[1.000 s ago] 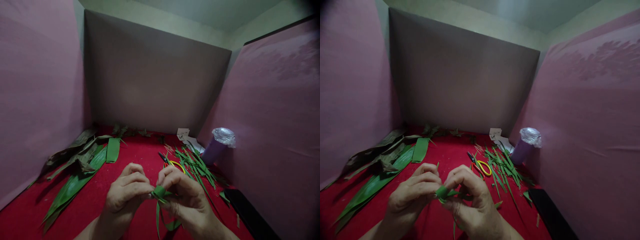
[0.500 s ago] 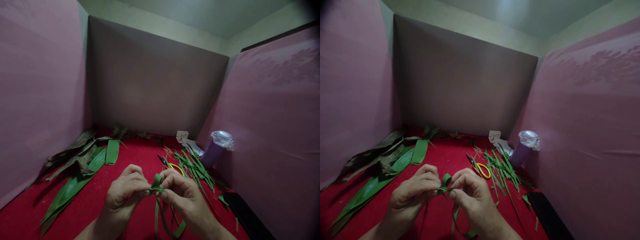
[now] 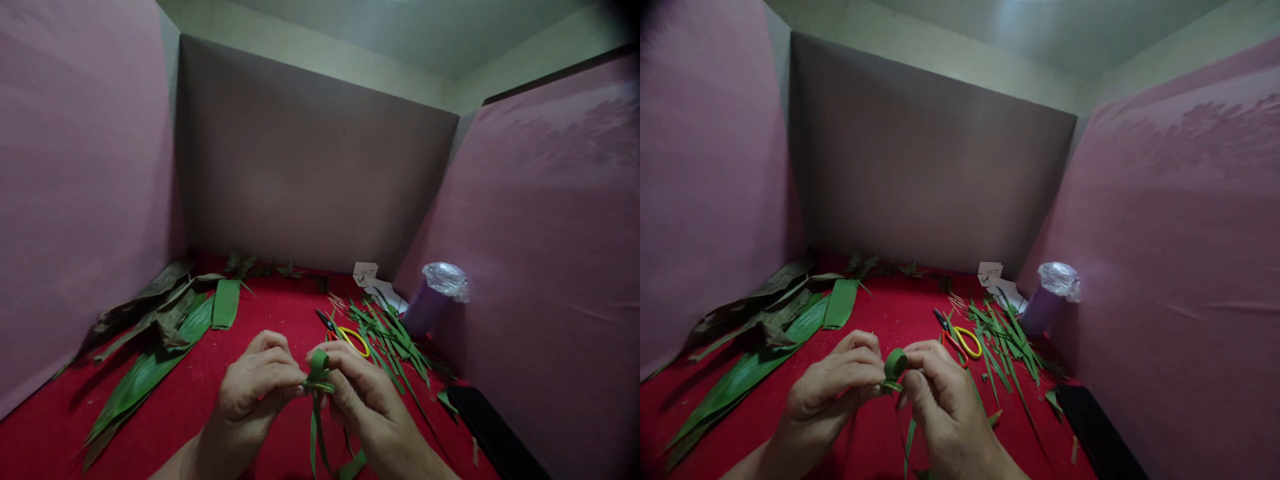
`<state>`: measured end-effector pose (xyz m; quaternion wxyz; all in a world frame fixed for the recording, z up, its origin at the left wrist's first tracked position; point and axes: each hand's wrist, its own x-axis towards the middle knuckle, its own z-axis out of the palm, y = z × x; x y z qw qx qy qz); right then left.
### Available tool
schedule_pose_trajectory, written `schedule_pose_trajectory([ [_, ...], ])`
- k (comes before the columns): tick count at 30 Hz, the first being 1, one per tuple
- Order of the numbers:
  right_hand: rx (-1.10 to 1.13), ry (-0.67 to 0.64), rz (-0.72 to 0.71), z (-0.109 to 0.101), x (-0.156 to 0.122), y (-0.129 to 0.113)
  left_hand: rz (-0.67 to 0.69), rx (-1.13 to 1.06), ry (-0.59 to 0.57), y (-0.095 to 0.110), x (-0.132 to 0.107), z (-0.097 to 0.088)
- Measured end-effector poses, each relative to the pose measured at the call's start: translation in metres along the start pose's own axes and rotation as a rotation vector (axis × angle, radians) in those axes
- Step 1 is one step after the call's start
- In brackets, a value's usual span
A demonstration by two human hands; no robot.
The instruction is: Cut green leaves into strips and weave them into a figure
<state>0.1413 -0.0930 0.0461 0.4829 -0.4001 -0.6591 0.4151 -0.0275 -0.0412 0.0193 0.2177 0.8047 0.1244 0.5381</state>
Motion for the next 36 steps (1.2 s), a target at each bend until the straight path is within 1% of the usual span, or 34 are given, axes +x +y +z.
schedule_pose_trajectory([
  [2,-0.010,-0.054,-0.003,0.000,0.001,-0.004,-0.007,-0.005,-0.008,0.000,0.000,0.000],
  [4,0.034,-0.114,0.027,-0.001,0.001,-0.006,-0.013,-0.012,-0.012,0.000,0.001,0.001],
  [7,0.109,-0.151,0.067,-0.002,0.003,-0.005,-0.011,-0.018,-0.013,0.001,0.002,0.002],
  [12,0.315,-0.071,0.149,-0.002,0.007,0.003,-0.029,-0.035,-0.007,0.003,0.004,0.003],
  [14,0.390,-0.042,0.139,-0.001,0.007,0.005,-0.047,-0.045,0.010,0.002,0.003,0.004],
  [16,0.420,-0.014,0.097,0.000,0.007,0.006,-0.087,-0.043,0.015,0.001,0.002,0.004],
  [22,0.340,0.081,-0.068,-0.002,0.007,0.006,-0.192,-0.047,0.005,0.001,-0.001,0.004],
  [25,0.348,0.072,-0.135,-0.004,0.009,0.008,-0.216,-0.045,0.003,0.001,0.000,0.004],
  [29,0.313,0.042,-0.164,-0.008,0.011,0.014,-0.224,-0.042,0.003,0.001,0.000,0.004],
  [32,0.147,0.049,-0.180,-0.012,0.009,0.018,-0.226,-0.022,0.004,0.001,0.000,0.004],
  [36,-0.109,0.092,-0.228,-0.016,0.005,0.022,-0.217,0.013,-0.010,0.000,0.000,0.004],
])
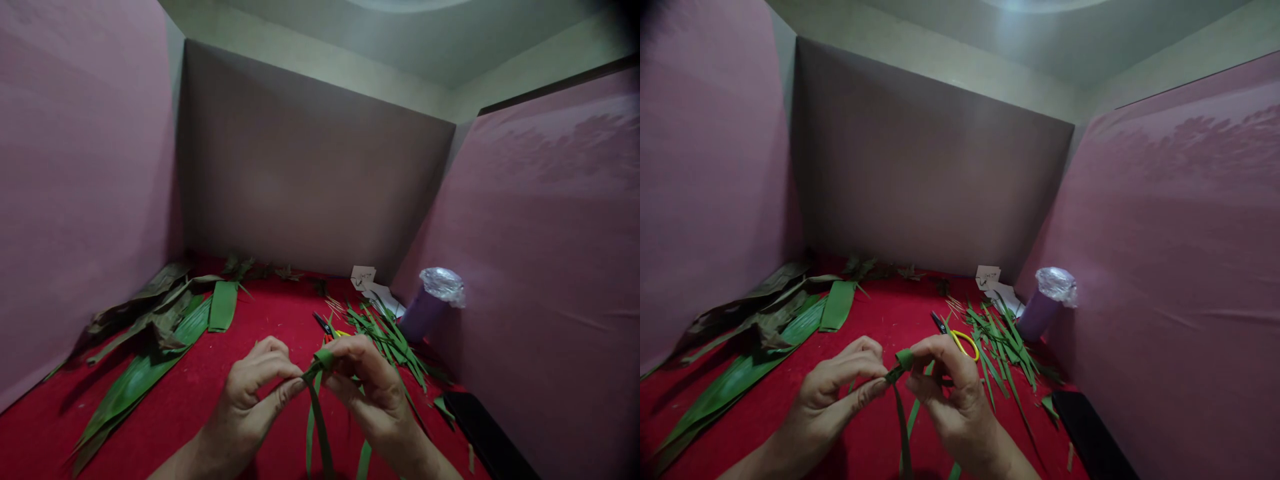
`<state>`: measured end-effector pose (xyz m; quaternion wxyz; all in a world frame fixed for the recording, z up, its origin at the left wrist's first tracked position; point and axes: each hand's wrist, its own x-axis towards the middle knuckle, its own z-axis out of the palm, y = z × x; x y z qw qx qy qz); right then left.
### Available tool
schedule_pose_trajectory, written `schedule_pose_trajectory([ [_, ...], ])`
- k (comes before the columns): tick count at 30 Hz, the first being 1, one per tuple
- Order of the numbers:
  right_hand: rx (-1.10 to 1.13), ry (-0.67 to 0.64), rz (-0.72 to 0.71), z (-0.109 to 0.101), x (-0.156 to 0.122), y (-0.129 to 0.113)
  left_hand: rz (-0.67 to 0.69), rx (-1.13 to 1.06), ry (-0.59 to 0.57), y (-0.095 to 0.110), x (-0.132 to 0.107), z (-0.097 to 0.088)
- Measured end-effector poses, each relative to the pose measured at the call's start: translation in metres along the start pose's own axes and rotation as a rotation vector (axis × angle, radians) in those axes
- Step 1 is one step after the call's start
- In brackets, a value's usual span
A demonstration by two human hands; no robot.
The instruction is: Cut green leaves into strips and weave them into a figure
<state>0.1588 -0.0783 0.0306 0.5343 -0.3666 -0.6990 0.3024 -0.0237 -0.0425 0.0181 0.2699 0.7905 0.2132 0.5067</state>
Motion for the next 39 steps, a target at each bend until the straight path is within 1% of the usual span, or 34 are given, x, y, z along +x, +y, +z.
schedule_pose_trajectory([
  [4,-0.087,0.007,-0.018,0.003,-0.001,0.001,0.018,0.033,-0.016,0.000,0.000,0.000],
  [9,-0.176,-0.004,-0.144,0.008,-0.001,0.001,0.005,0.033,-0.004,0.000,-0.001,0.001],
  [12,-0.199,0.036,-0.207,0.009,-0.003,0.001,-0.004,0.034,0.001,-0.001,-0.002,0.001],
  [15,-0.231,0.087,-0.229,0.010,-0.004,0.002,-0.006,0.024,0.011,-0.002,-0.003,0.001],
  [18,-0.329,0.142,-0.263,0.012,-0.007,0.006,-0.014,0.002,0.010,-0.003,-0.003,0.001],
  [21,-0.433,0.153,-0.298,0.013,-0.010,0.011,-0.019,-0.024,0.008,-0.003,-0.002,0.001],
  [26,-0.428,0.158,-0.337,0.010,-0.011,0.012,-0.045,-0.010,0.003,-0.001,-0.003,0.001],
  [29,-0.481,0.202,-0.366,0.011,-0.009,0.013,-0.036,-0.016,0.004,-0.001,-0.004,0.001],
  [32,-0.562,0.218,-0.441,0.013,-0.009,0.017,-0.038,-0.045,0.006,-0.002,-0.003,0.002],
  [36,-0.639,0.193,-0.585,0.015,-0.011,0.024,-0.061,-0.108,0.013,-0.002,-0.002,0.003],
  [39,-0.669,0.216,-0.583,0.016,-0.014,0.026,-0.082,-0.142,0.013,-0.002,-0.003,0.004],
])
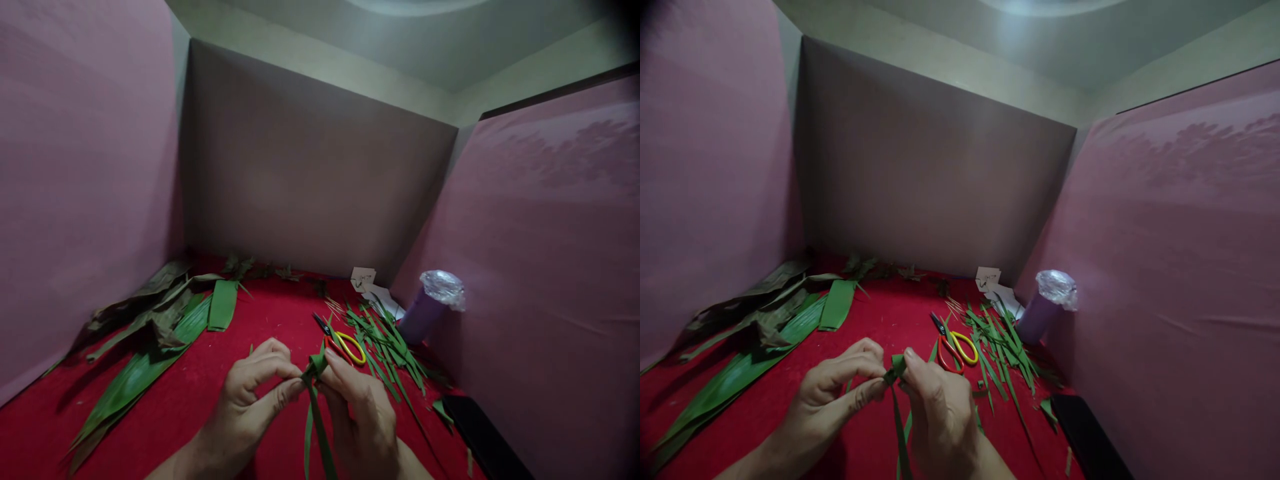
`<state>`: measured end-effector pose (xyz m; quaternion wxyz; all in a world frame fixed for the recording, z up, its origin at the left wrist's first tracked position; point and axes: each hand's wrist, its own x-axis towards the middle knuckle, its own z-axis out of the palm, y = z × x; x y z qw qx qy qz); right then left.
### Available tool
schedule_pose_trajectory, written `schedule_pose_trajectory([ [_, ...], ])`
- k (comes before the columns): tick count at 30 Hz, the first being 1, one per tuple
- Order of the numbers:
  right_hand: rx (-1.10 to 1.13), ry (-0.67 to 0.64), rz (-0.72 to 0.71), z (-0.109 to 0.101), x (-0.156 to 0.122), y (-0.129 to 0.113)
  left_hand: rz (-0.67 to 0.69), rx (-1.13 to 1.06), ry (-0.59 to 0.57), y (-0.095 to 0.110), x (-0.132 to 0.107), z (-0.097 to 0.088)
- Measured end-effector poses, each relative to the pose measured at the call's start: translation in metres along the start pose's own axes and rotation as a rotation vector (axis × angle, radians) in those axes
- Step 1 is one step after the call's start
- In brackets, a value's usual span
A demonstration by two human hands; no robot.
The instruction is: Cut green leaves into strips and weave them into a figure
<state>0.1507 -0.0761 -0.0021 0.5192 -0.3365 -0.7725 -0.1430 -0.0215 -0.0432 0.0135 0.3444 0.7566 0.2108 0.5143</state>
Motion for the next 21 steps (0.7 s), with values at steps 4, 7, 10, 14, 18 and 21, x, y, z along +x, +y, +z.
schedule_pose_trajectory([
  [4,-0.027,0.059,0.046,0.001,-0.003,-0.001,-0.005,-0.020,-0.004,0.000,0.000,0.001],
  [7,-0.034,0.068,0.038,0.002,-0.005,-0.001,0.001,-0.022,0.009,0.000,0.001,0.001],
  [10,-0.025,0.069,0.008,0.002,-0.004,-0.001,0.016,-0.014,0.010,0.000,0.002,0.001],
  [14,0.052,-0.004,-0.090,-0.002,0.006,0.001,0.038,0.044,0.009,0.000,0.001,0.001],
  [18,0.056,-0.190,-0.184,-0.007,0.013,0.004,0.051,0.053,-0.003,0.001,0.001,0.001],
  [21,0.054,-0.218,-0.213,-0.007,0.010,0.005,0.011,-0.017,0.024,-0.002,0.000,0.002],
])
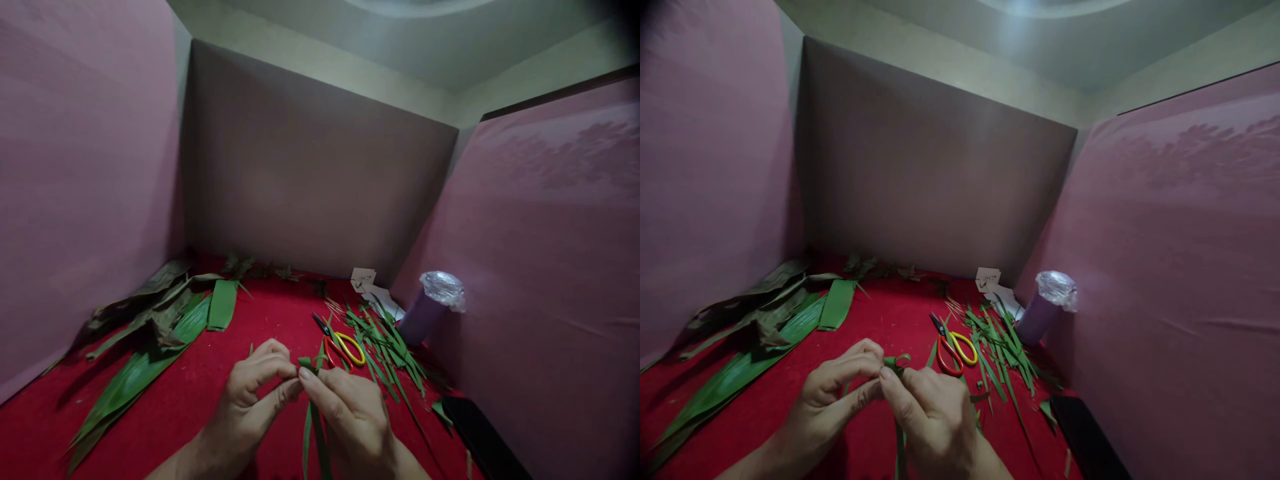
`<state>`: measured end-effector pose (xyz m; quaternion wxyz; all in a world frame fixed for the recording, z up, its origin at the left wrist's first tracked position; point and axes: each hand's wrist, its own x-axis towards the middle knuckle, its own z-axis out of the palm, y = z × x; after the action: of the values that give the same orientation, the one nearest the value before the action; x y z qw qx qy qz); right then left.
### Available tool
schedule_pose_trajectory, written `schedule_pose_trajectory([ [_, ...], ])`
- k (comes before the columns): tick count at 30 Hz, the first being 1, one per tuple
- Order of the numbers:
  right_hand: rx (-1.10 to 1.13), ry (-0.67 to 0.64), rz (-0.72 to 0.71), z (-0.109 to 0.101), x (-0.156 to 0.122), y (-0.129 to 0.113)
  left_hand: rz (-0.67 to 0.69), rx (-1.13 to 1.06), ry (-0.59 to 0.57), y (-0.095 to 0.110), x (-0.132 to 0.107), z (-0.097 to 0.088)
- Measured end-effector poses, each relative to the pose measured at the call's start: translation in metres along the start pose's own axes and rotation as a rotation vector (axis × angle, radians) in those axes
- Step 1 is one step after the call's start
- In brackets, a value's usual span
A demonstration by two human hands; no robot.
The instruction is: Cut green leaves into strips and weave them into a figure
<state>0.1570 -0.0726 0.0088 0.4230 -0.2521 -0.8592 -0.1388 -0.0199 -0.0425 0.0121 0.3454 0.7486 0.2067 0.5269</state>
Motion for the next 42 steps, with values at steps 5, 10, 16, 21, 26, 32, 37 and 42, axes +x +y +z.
schedule_pose_trajectory([
  [5,-0.084,0.200,0.200,0.006,-0.006,-0.005,-0.103,-0.187,0.054,-0.007,0.001,0.002],
  [10,0.120,0.171,0.217,0.003,0.004,-0.013,0.014,-0.203,0.111,-0.005,0.003,0.000],
  [16,0.175,0.097,0.227,-0.004,0.004,-0.018,0.376,0.227,0.078,0.006,-0.005,-0.010],
  [21,0.340,0.086,0.327,-0.012,0.002,-0.021,0.402,0.282,0.131,0.013,-0.011,-0.009],
  [26,0.674,-0.042,0.577,-0.025,0.011,-0.024,0.316,0.329,0.097,0.016,-0.015,-0.011],
  [32,0.465,0.065,0.411,-0.024,0.013,-0.024,0.428,0.539,0.070,0.017,-0.017,-0.015],
  [37,0.127,0.114,0.261,-0.021,0.005,-0.026,0.433,0.563,0.087,0.022,-0.015,-0.015],
  [42,0.054,0.111,0.204,-0.018,0.002,-0.026,0.462,0.560,0.080,0.023,-0.015,-0.015],
])
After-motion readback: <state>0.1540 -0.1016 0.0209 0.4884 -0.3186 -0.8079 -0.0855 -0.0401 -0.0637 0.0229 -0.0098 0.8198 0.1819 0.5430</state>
